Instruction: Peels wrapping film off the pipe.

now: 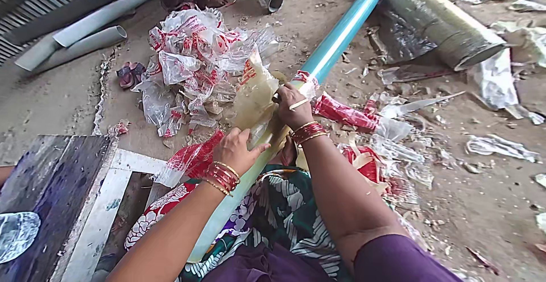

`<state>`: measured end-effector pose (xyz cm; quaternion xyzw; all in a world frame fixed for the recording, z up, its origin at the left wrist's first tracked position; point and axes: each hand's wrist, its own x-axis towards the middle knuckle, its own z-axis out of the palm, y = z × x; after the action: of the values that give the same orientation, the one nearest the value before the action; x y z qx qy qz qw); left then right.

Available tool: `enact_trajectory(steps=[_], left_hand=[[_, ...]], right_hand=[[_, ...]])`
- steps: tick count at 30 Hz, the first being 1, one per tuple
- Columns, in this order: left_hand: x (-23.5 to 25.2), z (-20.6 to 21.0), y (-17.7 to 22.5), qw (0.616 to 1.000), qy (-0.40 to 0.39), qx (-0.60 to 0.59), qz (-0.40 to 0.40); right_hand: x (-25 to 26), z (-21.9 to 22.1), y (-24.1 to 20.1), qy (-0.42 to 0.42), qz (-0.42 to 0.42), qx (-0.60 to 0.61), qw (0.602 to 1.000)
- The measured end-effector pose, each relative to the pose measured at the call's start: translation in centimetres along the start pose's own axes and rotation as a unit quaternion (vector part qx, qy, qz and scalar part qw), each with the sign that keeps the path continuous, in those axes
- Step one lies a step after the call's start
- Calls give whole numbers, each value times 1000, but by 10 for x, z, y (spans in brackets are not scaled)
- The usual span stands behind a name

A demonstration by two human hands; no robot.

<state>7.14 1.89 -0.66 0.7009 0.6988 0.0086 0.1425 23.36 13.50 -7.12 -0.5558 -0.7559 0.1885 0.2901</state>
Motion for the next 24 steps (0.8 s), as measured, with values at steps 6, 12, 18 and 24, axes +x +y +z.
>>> enact_trajectory(steps=[6, 12, 18, 24], left_hand=[[46, -14, 42, 996, -60, 58, 19], [51, -21, 62, 989, -92, 112, 7], [92, -37, 1, 985, 35, -130, -110], [83, -49, -25, 982, 40, -163, -90]], right_hand=[[-1, 1, -2, 5, 20, 5, 1000], [1, -2, -3, -11, 20, 34, 999], [0, -17, 6, -73, -30, 188, 979], [3, -9, 4, -141, -92, 96, 981]])
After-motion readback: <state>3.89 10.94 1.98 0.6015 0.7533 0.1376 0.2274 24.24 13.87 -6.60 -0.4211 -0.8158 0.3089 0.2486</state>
